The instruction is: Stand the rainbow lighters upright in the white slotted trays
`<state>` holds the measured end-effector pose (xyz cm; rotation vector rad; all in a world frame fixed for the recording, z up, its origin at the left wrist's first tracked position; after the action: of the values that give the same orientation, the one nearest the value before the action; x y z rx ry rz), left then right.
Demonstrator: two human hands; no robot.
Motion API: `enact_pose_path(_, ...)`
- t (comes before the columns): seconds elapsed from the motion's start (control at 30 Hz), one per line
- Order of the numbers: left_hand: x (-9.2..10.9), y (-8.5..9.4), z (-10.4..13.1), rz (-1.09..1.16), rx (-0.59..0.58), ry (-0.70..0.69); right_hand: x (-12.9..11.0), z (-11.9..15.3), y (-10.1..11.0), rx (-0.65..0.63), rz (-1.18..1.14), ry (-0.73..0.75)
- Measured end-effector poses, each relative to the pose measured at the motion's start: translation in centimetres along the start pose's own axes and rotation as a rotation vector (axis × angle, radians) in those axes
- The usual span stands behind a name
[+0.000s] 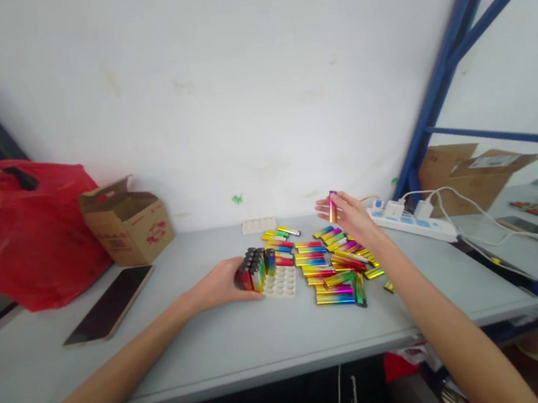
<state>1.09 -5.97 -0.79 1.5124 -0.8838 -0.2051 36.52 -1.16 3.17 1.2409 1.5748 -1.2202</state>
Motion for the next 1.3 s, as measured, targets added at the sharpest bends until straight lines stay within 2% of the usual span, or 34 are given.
enact_pose_path(0.1, 0.0, -0.1, 0.0, 0.016, 0.006, -0.005, 0.2, 0.3, -4.3, -0.092, -0.09, -0.049)
enact_pose_path(0.17, -0.1, -0.2, -0.1, 0.019, 0.018, -0.01, 1.0, 0.8, -6.8, -0.168, -0.047, -0.087)
enact_pose_path(0.27, -0.1, -0.3, -0.1, 0.018, 0.024, -0.002, 3.0, 1.9, -9.3, -0.226, 0.16, -0.104)
enact_pose_path(0.33, -0.2, -0.3, -0.1, 0.021, 0.021, 0.0, 4.3, 2.6, -10.1, -0.204, 0.358, -0.042)
enact_pose_path(0.47, -0.3, -0.4, -0.1, 0.033, 0.022, 0.001, 5.5, 3.8, -10.6, -0.118, 0.679, 0.146)
enact_pose_path(0.67, -0.5, -0.5, -0.2, 0.029, 0.012, -0.011, 6.0, 4.3, -10.6, -0.092, 0.805, 0.256)
enact_pose_path(0.83, -0.4, -0.4, -0.2, 0.037, 0.007, -0.018, 6.2, 4.6, -10.6, -0.148, 0.829, 0.32)
enact_pose_path(0.97, -0.3, -0.4, -0.1, 0.031, 0.017, -0.006, 5.4, 5.1, -10.6, -0.181, 0.852, 0.326)
enact_pose_path(1.07, -0.2, -0.4, -0.1, 0.024, 0.019, -0.005, 4.5, 5.5, -10.5, -0.271, 0.884, 0.354)
enact_pose_path(1.2, -0.3, -0.4, -0.1, 0.022, 0.012, -0.019, 3.9, 5.6, -10.1, -0.38, 0.97, 0.469)
enact_pose_path(1.3, -0.3, -0.4, -0.1, 0.016, -0.003, -0.012, 4.0, 5.6, -9.8, -0.447, 1.037, 0.429)
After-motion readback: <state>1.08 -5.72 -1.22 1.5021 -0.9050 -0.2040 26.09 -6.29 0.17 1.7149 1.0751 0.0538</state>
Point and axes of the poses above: each hand's wrist, its own z-axis away from the middle knuckle, its own y-axis out of the back of the hand, x = y × z, the point moved 1 cm from there along -z, towards the middle knuckle, and after that the axes turned 3 degrees about -y, right-handed, at the moved point
